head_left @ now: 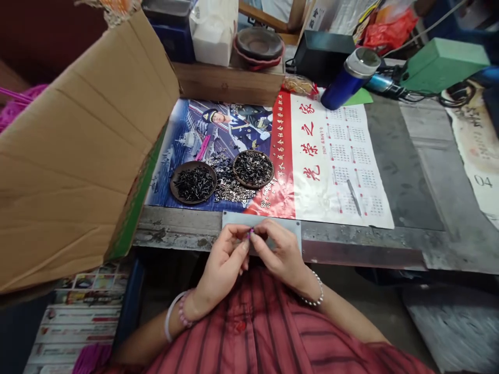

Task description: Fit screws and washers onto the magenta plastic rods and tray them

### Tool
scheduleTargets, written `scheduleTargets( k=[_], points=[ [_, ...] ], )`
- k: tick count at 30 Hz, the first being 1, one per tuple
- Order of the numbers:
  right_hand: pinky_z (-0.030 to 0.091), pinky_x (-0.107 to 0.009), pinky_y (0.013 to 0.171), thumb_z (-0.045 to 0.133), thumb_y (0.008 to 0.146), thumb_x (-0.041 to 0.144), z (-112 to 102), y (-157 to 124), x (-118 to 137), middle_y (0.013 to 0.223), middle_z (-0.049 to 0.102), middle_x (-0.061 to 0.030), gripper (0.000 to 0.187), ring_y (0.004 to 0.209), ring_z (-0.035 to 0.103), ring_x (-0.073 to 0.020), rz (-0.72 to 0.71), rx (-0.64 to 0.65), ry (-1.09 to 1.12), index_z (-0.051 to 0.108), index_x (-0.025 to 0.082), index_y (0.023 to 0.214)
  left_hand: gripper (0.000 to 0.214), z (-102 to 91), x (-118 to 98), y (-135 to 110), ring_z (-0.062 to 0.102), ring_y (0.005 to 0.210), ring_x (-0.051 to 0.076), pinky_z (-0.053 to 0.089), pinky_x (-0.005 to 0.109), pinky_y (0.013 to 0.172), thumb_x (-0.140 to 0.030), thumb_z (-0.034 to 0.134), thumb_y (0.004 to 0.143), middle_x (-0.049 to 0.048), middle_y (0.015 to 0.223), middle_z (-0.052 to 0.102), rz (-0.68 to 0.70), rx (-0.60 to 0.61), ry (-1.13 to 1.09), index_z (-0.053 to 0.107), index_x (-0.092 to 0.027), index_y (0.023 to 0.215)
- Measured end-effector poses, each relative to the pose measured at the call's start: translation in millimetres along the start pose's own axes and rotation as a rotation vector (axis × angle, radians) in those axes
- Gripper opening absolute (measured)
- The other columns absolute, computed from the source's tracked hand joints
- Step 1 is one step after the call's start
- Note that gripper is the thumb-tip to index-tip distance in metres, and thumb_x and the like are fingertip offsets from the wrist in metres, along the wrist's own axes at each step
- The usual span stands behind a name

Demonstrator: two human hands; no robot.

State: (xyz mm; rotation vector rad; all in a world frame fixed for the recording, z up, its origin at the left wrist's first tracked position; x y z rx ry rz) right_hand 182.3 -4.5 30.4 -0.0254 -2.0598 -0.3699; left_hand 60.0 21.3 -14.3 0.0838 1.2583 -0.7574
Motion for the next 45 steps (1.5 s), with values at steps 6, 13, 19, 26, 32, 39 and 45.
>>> scheduleTargets(
  k=[6,13,19,26,32,39,45],
  points=[
    [0.044,-0.026,0.057,0.053,0.102,0.027,10.8,2.6,4.0,0.071,0.059,-0.0005,0.021,0.062,0.055,-0.0141,-0.097,-0.135,-0.049,0.056,0.021,0.082,0.027,4.2,-4.0,-6.3,0.038,0.049,0.006,0.032,0.015,0.047,-0.044,0.060,0.100,-0.0091,0.063,0.047,0.117,-0.033,-0.056,0.050,-0.024,0.115],
    [0.032,-0.027,0.048,0.040,0.108,0.035,21.8,6.6,-2.3,0.055,0.044,0.0039,0.044,0.048,0.042,-0.0120,-0.025,-0.050,-0.136,0.042,0.024,0.066,0.022,1.1,6.9,-11.6,0.041,0.052,0.007,0.035,0.016,0.048,-0.043,0.059,0.100,-0.0073,0.064,0.047,0.204,-0.143,-0.020,0.055,-0.022,0.108],
    [0.040,-0.026,0.056,0.047,0.106,0.041,10.8,5.4,8.6,0.064,0.054,0.0012,0.037,0.058,0.051,-0.0136,-0.168,-0.179,-0.128,0.050,0.022,0.075,0.019,3.0,5.1,-13.8,0.041,0.052,0.007,0.035,0.015,0.048,-0.041,0.058,0.101,-0.0070,0.067,0.048,0.236,-0.157,-0.027,0.055,-0.022,0.106],
    [0.030,-0.026,0.048,0.038,0.109,0.036,19.3,5.7,-6.6,0.055,0.039,0.0052,0.045,0.047,0.039,-0.0115,0.012,-0.014,-0.161,0.037,0.024,0.065,0.024,4.4,7.0,-13.4,0.044,0.053,0.008,0.037,0.018,0.049,-0.044,0.060,0.099,-0.0064,0.066,0.050,0.239,-0.171,0.028,0.055,-0.021,0.100],
    [0.043,-0.030,0.060,0.046,0.105,0.035,16.6,-0.4,1.3,0.070,0.057,-0.0021,0.030,0.064,0.053,-0.0173,-0.123,-0.100,-0.086,0.051,0.023,0.079,0.023,-0.6,4.3,-15.4,0.048,0.056,0.009,0.040,0.019,0.051,-0.044,0.061,0.098,-0.0038,0.074,0.054,0.230,-0.229,0.058,0.058,-0.021,0.100],
    [0.037,-0.026,0.051,0.045,0.106,0.032,26.5,-2.2,-9.5,0.056,0.049,0.0032,0.040,0.049,0.047,-0.0128,0.106,0.074,0.004,0.042,0.024,0.067,0.022,-3.7,6.9,-14.7,0.050,0.060,0.010,0.044,0.019,0.056,-0.043,0.060,0.099,-0.0033,0.074,0.055,0.247,-0.241,0.061,0.059,-0.021,0.098],
    [0.047,-0.032,0.066,0.047,0.104,0.030,17.2,-2.5,7.4,0.077,0.063,-0.0048,0.023,0.072,0.058,-0.0190,-0.113,-0.104,-0.180,0.055,0.022,0.084,0.024,-2.4,11.4,-14.3,0.047,0.057,0.009,0.042,0.018,0.053,-0.045,0.062,0.098,-0.0043,0.072,0.053,0.190,-0.225,-0.015,0.058,-0.021,0.099]
  ],
)
Point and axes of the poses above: each hand's wrist, its own y-axis towards the middle knuckle, its own z-axis out of the palm, x = y × z, the point moved 7 cm from there along y, towards the middle knuckle
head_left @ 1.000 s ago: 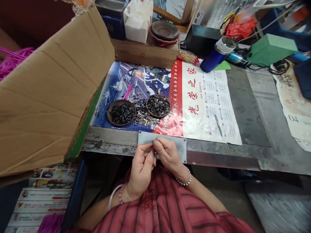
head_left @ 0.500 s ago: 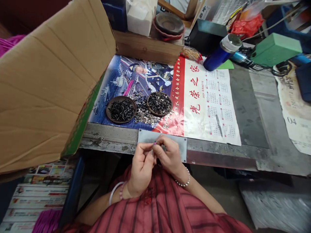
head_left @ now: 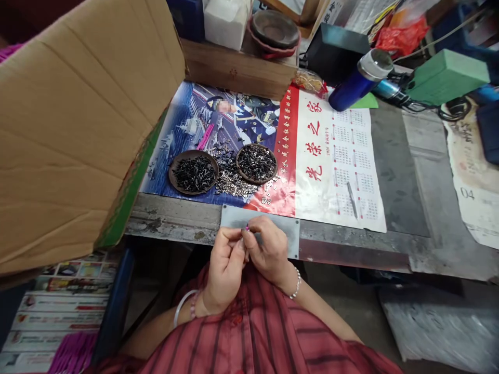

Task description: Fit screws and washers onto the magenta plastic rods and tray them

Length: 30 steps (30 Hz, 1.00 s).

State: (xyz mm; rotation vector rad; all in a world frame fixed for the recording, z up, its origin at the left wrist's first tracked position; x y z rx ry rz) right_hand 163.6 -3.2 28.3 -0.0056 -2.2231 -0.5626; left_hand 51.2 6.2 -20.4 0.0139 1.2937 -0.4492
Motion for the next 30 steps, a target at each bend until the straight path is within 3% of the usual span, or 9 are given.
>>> scheduleTargets(
  k=[2,4,6,8,11,15,20,30],
  points=[
    [0.045,-0.034,0.067,0.043,0.104,0.025,2.6,-0.5,4.0,0.071,0.058,-0.0036,0.028,0.068,0.053,-0.0191,-0.037,-0.017,-0.118,0.052,0.023,0.078,0.023,-2.8,-4.3,0.3,0.056,0.068,0.012,0.048,0.021,0.062,-0.044,0.063,0.097,-0.0006,0.081,0.059,0.062,-0.032,0.095,0.060,-0.021,0.098],
    [0.044,-0.034,0.065,0.043,0.104,0.028,4.2,0.0,-1.5,0.065,0.053,-0.0017,0.034,0.063,0.050,-0.0184,0.037,0.004,-0.142,0.047,0.024,0.071,0.021,-5.2,-7.2,0.6,0.060,0.074,0.014,0.051,0.023,0.068,-0.041,0.063,0.097,0.0012,0.086,0.062,0.111,-0.050,0.174,0.061,-0.020,0.098],
    [0.043,-0.031,0.058,0.042,0.106,0.037,9.0,-1.0,-15.4,0.059,0.049,0.0005,0.041,0.056,0.049,-0.0165,0.193,0.122,0.027,0.043,0.025,0.067,0.015,-4.1,-8.3,1.7,0.059,0.067,0.012,0.049,0.022,0.064,-0.035,0.058,0.100,-0.0008,0.079,0.061,0.133,0.004,0.206,0.061,-0.021,0.100],
    [0.043,-0.028,0.050,0.036,0.107,0.050,15.3,-6.1,-29.6,0.055,0.049,0.0016,0.050,0.049,0.050,-0.0150,0.371,0.264,0.334,0.044,0.024,0.065,0.011,-0.9,-11.0,3.0,0.060,0.062,0.012,0.049,0.022,0.061,-0.028,0.053,0.102,-0.0019,0.075,0.063,0.159,0.112,0.270,0.061,-0.021,0.105],
    [0.051,-0.030,0.053,0.032,0.105,0.063,9.1,-11.8,-42.7,0.060,0.059,-0.0015,0.058,0.054,0.061,-0.0176,0.505,0.261,0.589,0.054,0.023,0.069,0.019,-2.4,-18.2,5.6,0.072,0.074,0.017,0.053,0.025,0.069,-0.018,0.052,0.100,0.0026,0.085,0.074,0.220,0.211,0.511,0.062,-0.022,0.115],
    [0.054,-0.031,0.067,0.048,0.102,0.056,-5.3,-11.5,-42.9,0.079,0.067,-0.0032,0.041,0.070,0.066,-0.0186,0.468,0.177,0.515,0.064,0.021,0.087,0.023,-10.5,-30.4,7.0,0.077,0.081,0.022,0.056,0.029,0.072,-0.019,0.054,0.099,0.0067,0.095,0.079,0.364,0.214,0.845,0.065,-0.022,0.119],
    [0.050,-0.029,0.068,0.058,0.100,0.035,-7.0,-5.9,-29.6,0.081,0.064,-0.0027,0.023,0.074,0.060,-0.0172,0.365,0.228,0.385,0.061,0.021,0.082,0.025,-7.5,-39.5,-0.4,0.078,0.081,0.024,0.058,0.031,0.075,-0.015,0.051,0.100,0.0105,0.096,0.080,0.545,0.281,1.010,0.066,-0.020,0.120],
    [0.045,-0.029,0.065,0.052,0.100,0.022,-8.1,-5.9,-9.3,0.075,0.057,-0.0012,0.021,0.069,0.055,-0.0164,0.166,0.265,0.095,0.051,0.022,0.079,0.020,-13.5,-34.9,-3.1,0.075,0.077,0.023,0.058,0.031,0.073,-0.017,0.055,0.098,0.0090,0.085,0.077,0.472,0.293,0.941,0.074,-0.022,0.105]
  ],
)
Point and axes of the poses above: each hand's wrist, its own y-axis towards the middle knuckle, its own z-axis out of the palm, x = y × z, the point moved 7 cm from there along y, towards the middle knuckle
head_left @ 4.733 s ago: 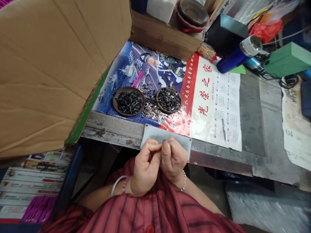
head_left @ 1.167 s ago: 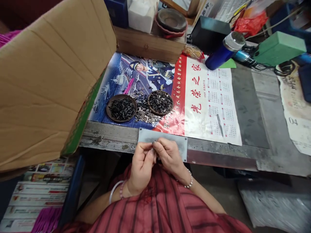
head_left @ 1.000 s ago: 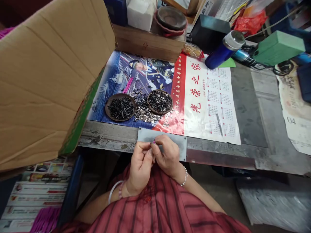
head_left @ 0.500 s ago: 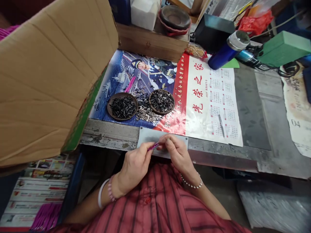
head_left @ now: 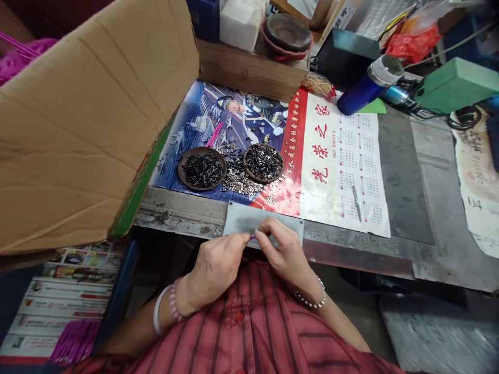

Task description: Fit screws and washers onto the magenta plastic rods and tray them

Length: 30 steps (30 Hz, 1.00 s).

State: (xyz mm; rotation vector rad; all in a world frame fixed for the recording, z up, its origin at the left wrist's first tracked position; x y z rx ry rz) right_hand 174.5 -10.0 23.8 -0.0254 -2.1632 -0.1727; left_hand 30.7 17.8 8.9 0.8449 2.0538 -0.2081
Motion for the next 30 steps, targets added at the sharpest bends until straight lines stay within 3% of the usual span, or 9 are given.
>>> scheduleTargets(
  k=[4,7,11,16,20,26,30],
  points=[
    [0.043,-0.028,0.061,0.054,0.099,0.026,4.0,1.7,0.4,0.071,0.054,0.0003,0.025,0.065,0.052,-0.0155,0.028,-0.018,0.040,0.050,0.022,0.075,0.018,-6.4,6.3,-2.0,0.073,0.075,0.021,0.055,0.030,0.072,-0.019,0.057,0.096,0.0078,0.086,0.076,-0.098,-0.024,-0.163,0.073,-0.023,0.102],
    [0.042,-0.026,0.056,0.053,0.102,0.037,14.8,4.2,-7.6,0.064,0.056,0.0012,0.032,0.059,0.053,-0.0147,0.124,0.051,0.215,0.054,0.021,0.073,0.014,-5.8,17.2,-4.7,0.063,0.058,0.014,0.047,0.023,0.057,-0.026,0.057,0.097,0.0029,0.074,0.071,-0.312,0.059,-0.522,0.069,-0.020,0.101],
    [0.047,-0.027,0.057,0.048,0.103,0.051,32.3,5.6,-14.1,0.064,0.062,0.0005,0.041,0.057,0.059,-0.0154,0.228,0.131,0.412,0.061,0.020,0.080,0.024,2.3,31.0,-17.5,0.036,0.036,0.004,0.022,0.017,0.038,-0.040,0.067,0.090,-0.0011,0.063,0.067,-0.658,0.101,-1.129,0.061,-0.017,0.094],
    [0.049,-0.026,0.058,0.058,0.098,0.055,52.9,7.1,-3.9,0.073,0.065,0.0001,0.036,0.058,0.059,-0.0134,0.264,0.196,0.525,0.063,0.020,0.088,0.028,8.3,38.9,-38.9,0.031,0.032,0.002,0.014,0.016,0.036,-0.037,0.075,0.079,-0.0007,0.058,0.066,-0.822,0.103,-1.460,0.058,-0.017,0.087],
    [0.050,-0.025,0.057,0.062,0.095,0.053,72.3,6.4,7.3,0.072,0.065,0.0003,0.034,0.057,0.057,-0.0127,0.305,0.296,0.597,0.065,0.019,0.096,0.027,2.9,42.0,-55.4,0.030,0.033,0.001,0.014,0.017,0.037,-0.037,0.076,0.080,-0.0010,0.060,0.066,-0.798,0.051,-1.470,0.060,-0.016,0.085],
    [0.051,-0.024,0.062,0.077,0.086,0.044,98.7,0.1,22.3,0.082,0.069,-0.0011,0.029,0.068,0.062,-0.0136,0.358,0.375,0.649,0.069,0.020,0.099,0.027,-19.3,53.0,-76.8,0.040,0.041,0.004,0.026,0.017,0.041,-0.041,0.067,0.090,-0.0014,0.065,0.067,-0.648,-0.138,-1.154,0.061,-0.016,0.094],
    [0.047,-0.023,0.051,0.073,0.089,0.047,120.3,-6.9,29.2,0.068,0.067,0.0018,0.029,0.051,0.058,-0.0121,0.439,0.470,0.686,0.066,0.021,0.098,0.022,-30.6,55.6,-86.4,0.045,0.045,0.005,0.032,0.017,0.044,-0.037,0.066,0.090,-0.0021,0.067,0.067,-0.627,-0.177,-0.985,0.058,-0.017,0.090]
  ],
)
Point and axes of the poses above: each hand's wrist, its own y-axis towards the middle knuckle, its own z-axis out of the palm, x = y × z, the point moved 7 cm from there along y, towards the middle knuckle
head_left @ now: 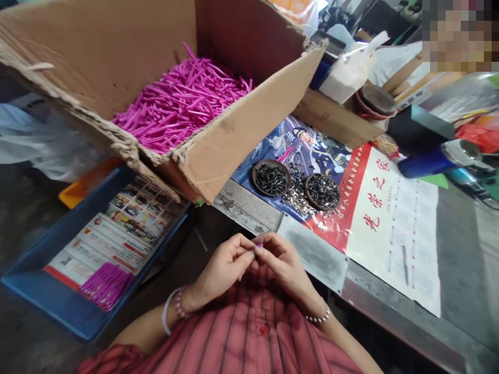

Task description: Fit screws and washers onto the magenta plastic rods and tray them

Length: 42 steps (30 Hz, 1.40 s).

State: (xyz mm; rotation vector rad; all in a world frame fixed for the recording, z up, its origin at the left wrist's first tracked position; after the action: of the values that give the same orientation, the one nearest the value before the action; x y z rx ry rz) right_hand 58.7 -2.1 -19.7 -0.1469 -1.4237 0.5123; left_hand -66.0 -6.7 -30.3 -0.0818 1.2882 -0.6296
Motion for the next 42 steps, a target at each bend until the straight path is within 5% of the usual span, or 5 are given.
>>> scheduleTargets(
  k=[12,21,26,34,42],
  points=[
    [0.049,-0.024,0.062,0.071,0.091,0.045,53.4,14.9,-17.3,0.076,0.065,-0.0004,0.026,0.066,0.058,-0.0140,-0.096,0.162,-0.214,0.067,0.020,0.087,0.050,-77.8,9.8,-29.6,0.050,0.049,0.008,0.041,0.022,0.048,-0.062,0.072,0.076,0.0014,0.065,0.061,0.071,-0.340,-0.103,0.069,-0.013,0.087],
    [0.054,-0.031,0.080,0.056,0.098,0.048,65.3,21.9,-38.7,0.102,0.071,-0.0063,0.032,0.091,0.068,-0.0209,-0.027,0.322,-0.440,0.061,0.021,0.115,0.021,-277.3,-8.5,-140.9,0.063,0.110,0.028,0.049,0.039,0.099,-0.036,0.059,0.089,0.0097,0.106,0.072,-0.088,-0.902,0.727,0.067,-0.018,0.097],
    [0.053,-0.031,0.081,0.050,0.102,0.043,65.6,16.4,-32.5,0.098,0.071,-0.0055,0.026,0.091,0.069,-0.0214,-0.041,0.437,-0.584,0.064,0.021,0.103,0.014,-354.7,30.4,-170.6,0.065,0.113,0.029,0.051,0.046,0.099,-0.025,0.060,0.096,0.0117,0.110,0.072,-0.490,-0.802,1.126,0.069,-0.015,0.099],
    [0.052,-0.029,0.078,0.045,0.104,0.033,73.2,8.1,-24.3,0.095,0.069,-0.0054,0.022,0.086,0.068,-0.0193,-0.084,0.554,-0.700,0.063,0.020,0.101,0.033,-377.7,79.2,-179.6,0.067,0.108,0.025,0.058,0.045,0.091,-0.034,0.065,0.098,0.0100,0.126,0.066,-0.882,-0.545,1.374,0.063,-0.017,0.125],
    [0.053,-0.031,0.076,0.046,0.104,0.032,60.6,-0.1,-17.8,0.093,0.070,-0.0058,0.021,0.083,0.069,-0.0209,-0.118,0.567,-0.737,0.064,0.021,0.101,0.024,-354.9,56.8,-184.7,0.070,0.105,0.025,0.057,0.044,0.092,-0.031,0.060,0.100,0.0103,0.115,0.071,-0.907,-0.550,1.400,0.067,-0.015,0.116]
  ],
)
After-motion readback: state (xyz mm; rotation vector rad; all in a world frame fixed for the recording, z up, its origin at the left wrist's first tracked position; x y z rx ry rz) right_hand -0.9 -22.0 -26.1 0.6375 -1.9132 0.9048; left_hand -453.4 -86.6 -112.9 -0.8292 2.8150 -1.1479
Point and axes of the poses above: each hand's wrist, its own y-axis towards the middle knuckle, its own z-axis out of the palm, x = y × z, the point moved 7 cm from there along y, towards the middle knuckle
